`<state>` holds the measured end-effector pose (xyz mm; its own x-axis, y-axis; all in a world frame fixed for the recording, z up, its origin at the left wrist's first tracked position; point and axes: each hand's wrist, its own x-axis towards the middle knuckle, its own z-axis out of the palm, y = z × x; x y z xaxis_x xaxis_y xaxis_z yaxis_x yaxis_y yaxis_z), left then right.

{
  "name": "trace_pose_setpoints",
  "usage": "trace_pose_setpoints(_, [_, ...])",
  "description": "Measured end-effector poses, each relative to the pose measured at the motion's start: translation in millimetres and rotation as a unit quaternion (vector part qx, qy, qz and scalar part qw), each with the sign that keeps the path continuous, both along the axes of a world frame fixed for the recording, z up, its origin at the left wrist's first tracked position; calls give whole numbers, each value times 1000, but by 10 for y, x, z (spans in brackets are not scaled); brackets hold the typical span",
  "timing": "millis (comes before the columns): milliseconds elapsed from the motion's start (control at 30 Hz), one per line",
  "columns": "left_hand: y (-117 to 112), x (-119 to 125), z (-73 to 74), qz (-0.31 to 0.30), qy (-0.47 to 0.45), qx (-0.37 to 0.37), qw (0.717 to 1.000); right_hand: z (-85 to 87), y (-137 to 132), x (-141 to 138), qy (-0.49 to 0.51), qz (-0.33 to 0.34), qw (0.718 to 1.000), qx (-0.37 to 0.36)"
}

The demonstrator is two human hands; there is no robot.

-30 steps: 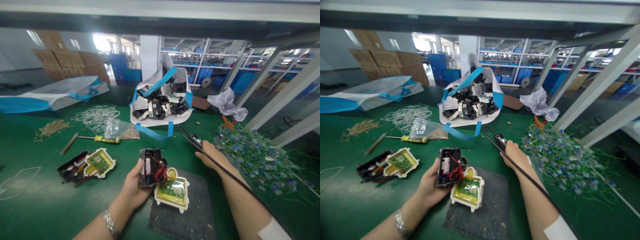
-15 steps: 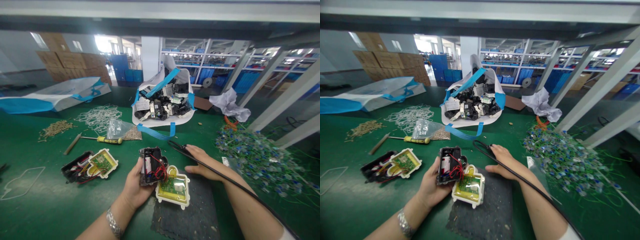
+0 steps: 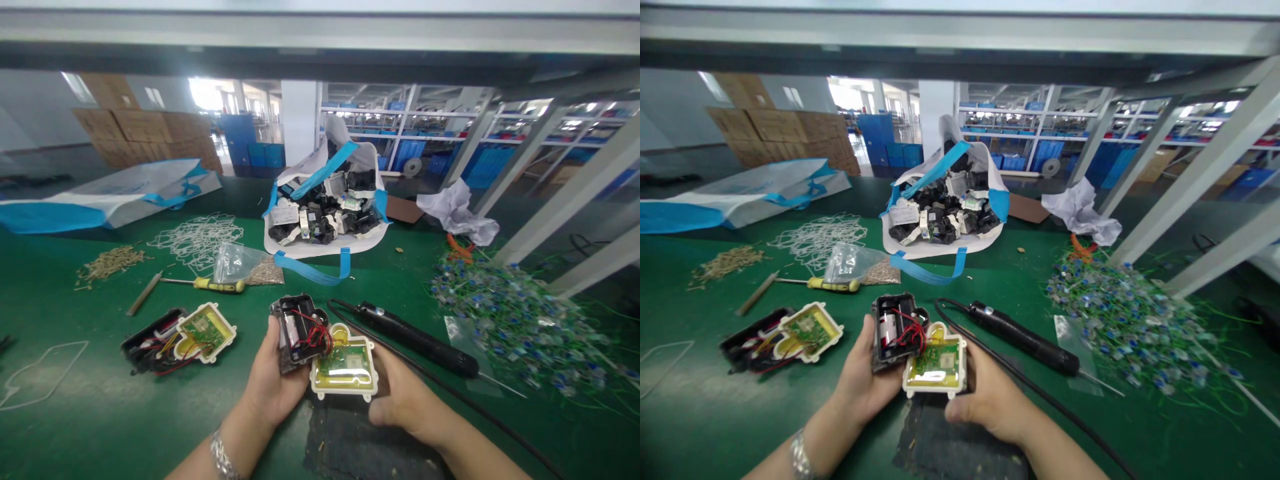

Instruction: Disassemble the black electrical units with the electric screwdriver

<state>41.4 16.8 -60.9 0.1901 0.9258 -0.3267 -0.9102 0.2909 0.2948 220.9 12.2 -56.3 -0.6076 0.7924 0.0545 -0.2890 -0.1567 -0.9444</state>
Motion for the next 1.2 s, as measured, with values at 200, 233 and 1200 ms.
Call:
trace_pose_setpoints(200, [-28, 16, -66, -39, -29, 12, 999, -11, -92, 8, -137, -62, 986, 70])
trace_pose_setpoints(233, [-33, 13, -84, -50, -32, 23, 998, -19, -109, 10, -165, -76, 979, 92])
trace_pose_setpoints(1200, [121, -470, 52, -13, 435, 155, 887, 60, 101, 445, 73, -27, 988, -132])
